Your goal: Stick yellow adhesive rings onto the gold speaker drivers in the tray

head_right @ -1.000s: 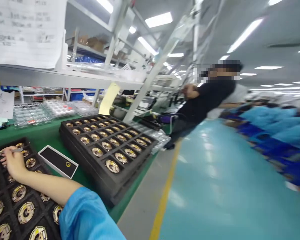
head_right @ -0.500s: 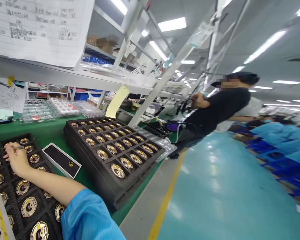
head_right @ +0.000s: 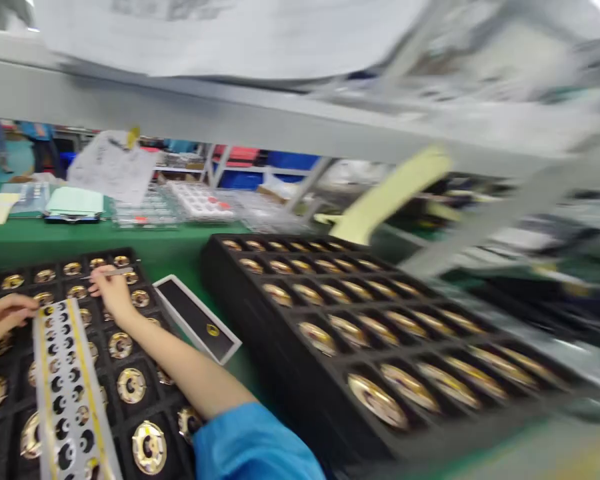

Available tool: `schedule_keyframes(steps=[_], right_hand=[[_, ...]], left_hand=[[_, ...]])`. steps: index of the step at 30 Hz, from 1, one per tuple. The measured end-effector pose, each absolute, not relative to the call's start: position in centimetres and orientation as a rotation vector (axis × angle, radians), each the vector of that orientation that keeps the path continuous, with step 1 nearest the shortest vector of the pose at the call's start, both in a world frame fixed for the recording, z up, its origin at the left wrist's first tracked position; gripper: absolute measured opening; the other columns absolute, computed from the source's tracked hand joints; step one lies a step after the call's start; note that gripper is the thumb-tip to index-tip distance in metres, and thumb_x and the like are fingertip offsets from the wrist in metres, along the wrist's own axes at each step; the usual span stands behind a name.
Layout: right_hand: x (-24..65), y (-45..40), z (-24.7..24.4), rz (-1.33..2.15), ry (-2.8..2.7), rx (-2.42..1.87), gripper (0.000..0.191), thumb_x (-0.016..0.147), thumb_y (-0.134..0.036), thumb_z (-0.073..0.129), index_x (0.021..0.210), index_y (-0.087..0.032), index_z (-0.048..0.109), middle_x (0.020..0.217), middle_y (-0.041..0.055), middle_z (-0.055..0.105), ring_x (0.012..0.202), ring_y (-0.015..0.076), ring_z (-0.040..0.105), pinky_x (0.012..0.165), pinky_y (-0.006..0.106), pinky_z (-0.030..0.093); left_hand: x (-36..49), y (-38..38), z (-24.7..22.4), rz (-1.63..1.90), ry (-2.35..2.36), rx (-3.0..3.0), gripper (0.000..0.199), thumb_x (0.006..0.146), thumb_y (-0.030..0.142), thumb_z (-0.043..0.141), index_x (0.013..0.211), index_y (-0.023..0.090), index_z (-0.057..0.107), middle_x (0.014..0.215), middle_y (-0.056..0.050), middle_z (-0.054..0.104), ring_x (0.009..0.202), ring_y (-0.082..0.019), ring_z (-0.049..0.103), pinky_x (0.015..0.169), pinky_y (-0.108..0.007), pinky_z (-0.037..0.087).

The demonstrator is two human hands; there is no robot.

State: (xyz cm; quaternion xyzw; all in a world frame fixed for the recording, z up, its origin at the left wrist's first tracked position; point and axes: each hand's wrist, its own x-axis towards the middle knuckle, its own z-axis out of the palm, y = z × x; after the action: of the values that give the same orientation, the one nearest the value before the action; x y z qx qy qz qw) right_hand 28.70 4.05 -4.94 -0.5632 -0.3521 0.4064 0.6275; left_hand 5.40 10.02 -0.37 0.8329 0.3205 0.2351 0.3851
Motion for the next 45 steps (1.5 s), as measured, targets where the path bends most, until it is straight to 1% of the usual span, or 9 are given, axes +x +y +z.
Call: schedule_keyframes(steps=[3, 7, 10, 14, 17, 22, 27, 33, 45], right_hand=[[29.2, 3.7, -5.9, 0.964, -0.834, -1.265, 0.035, 0.092, -0.036, 0.058, 0.121, -0.017, 0.056, 0.120, 0.0087, 0.060, 0.100, 0.0212, 0.063, 0.083, 0.042, 0.055], [29.6, 3.2, -6.7, 0.990, -0.913, -1.247, 0.033, 0.092, -0.035, 0.059, 0.119, -0.017, 0.057, 0.118, 0.0083, 0.061, 0.098, 0.0206, 0.063, 0.082, 0.042, 0.055], [29.3, 2.6, -6.6, 1.001, -0.975, -1.238, 0.029, 0.092, -0.033, 0.060, 0.114, -0.016, 0.060, 0.112, 0.0071, 0.063, 0.094, 0.0191, 0.064, 0.081, 0.040, 0.055], [28.5, 2.0, -5.9, 1.028, -1.034, -1.216, 0.027, 0.085, -0.037, 0.068, 0.099, -0.014, 0.066, 0.095, 0.0046, 0.070, 0.087, 0.0180, 0.068, 0.082, 0.040, 0.056], [27.9, 1.6, -5.3, 1.055, -1.051, -1.214, 0.037, 0.070, -0.049, 0.078, 0.089, -0.017, 0.072, 0.086, 0.0059, 0.075, 0.083, 0.0207, 0.071, 0.082, 0.039, 0.057], [27.6, 1.5, -4.9, 1.047, -1.033, -1.251, 0.042, 0.061, -0.056, 0.080, 0.080, -0.019, 0.073, 0.083, 0.0077, 0.076, 0.080, 0.0227, 0.073, 0.078, 0.038, 0.059], [27.7, 1.7, -5.0, 1.047, -1.007, -1.275, 0.045, 0.058, -0.059, 0.080, 0.077, -0.019, 0.072, 0.085, 0.0087, 0.076, 0.079, 0.0237, 0.073, 0.078, 0.039, 0.060], [27.9, 1.9, -5.0, 1.079, -0.975, -1.275, 0.045, 0.057, -0.057, 0.082, 0.077, -0.018, 0.071, 0.073, 0.0071, 0.075, 0.077, 0.0241, 0.074, 0.079, 0.040, 0.061], [28.1, 2.1, -4.8, 1.121, -0.931, -1.271, 0.045, 0.054, -0.056, 0.084, 0.074, -0.018, 0.070, 0.069, 0.0072, 0.075, 0.071, 0.0228, 0.074, 0.073, 0.035, 0.063]], left_hand=[[6.7, 9.9, -0.4, 0.657, 0.809, 2.271, 0.041, 0.088, 0.054, 0.045, 0.089, 0.018, 0.065, 0.096, -0.008, 0.069, 0.091, -0.022, 0.066, 0.080, -0.033, 0.054], [6.7, 9.2, -1.0, 0.598, 0.836, 2.402, 0.024, 0.091, 0.036, 0.050, 0.099, 0.020, 0.066, 0.111, -0.008, 0.064, 0.108, -0.022, 0.060, 0.099, -0.038, 0.046], [6.2, 7.5, -1.5, 0.474, 0.788, 2.495, 0.027, 0.088, 0.036, 0.061, 0.111, 0.024, 0.067, 0.127, -0.010, 0.058, 0.124, -0.027, 0.052, 0.108, -0.046, 0.038], [6.1, 5.9, -2.5, 0.224, 0.747, 2.756, 0.046, 0.089, 0.047, 0.059, 0.131, 0.028, 0.057, 0.152, -0.015, 0.035, 0.144, -0.039, 0.023, 0.114, -0.066, 0.014], [6.4, 6.1, -2.8, 0.030, 0.673, 2.869, 0.052, 0.094, 0.051, 0.050, 0.141, 0.030, 0.045, 0.158, -0.016, 0.021, 0.146, -0.040, 0.015, 0.113, -0.067, 0.015], [6.9, 7.0, -2.3, -0.047, 0.582, 2.877, 0.053, 0.096, 0.052, 0.042, 0.145, 0.032, 0.038, 0.158, -0.015, 0.018, 0.146, -0.038, 0.013, 0.114, -0.065, 0.015], [7.0, 6.9, -2.4, -0.034, 0.602, 2.900, 0.053, 0.096, 0.052, 0.043, 0.145, 0.032, 0.039, 0.158, -0.016, 0.020, 0.146, -0.038, 0.016, 0.115, -0.063, 0.014], [6.9, 6.9, -2.7, 0.011, 0.597, 2.895, 0.051, 0.096, 0.054, 0.042, 0.144, 0.035, 0.040, 0.158, -0.011, 0.024, 0.146, -0.037, 0.020, 0.115, -0.062, 0.015], [7.0, 6.9, -2.6, -0.027, 0.597, 2.863, 0.052, 0.096, 0.054, 0.042, 0.145, 0.034, 0.039, 0.159, -0.015, 0.016, 0.146, -0.039, 0.014, 0.114, -0.064, 0.012]])
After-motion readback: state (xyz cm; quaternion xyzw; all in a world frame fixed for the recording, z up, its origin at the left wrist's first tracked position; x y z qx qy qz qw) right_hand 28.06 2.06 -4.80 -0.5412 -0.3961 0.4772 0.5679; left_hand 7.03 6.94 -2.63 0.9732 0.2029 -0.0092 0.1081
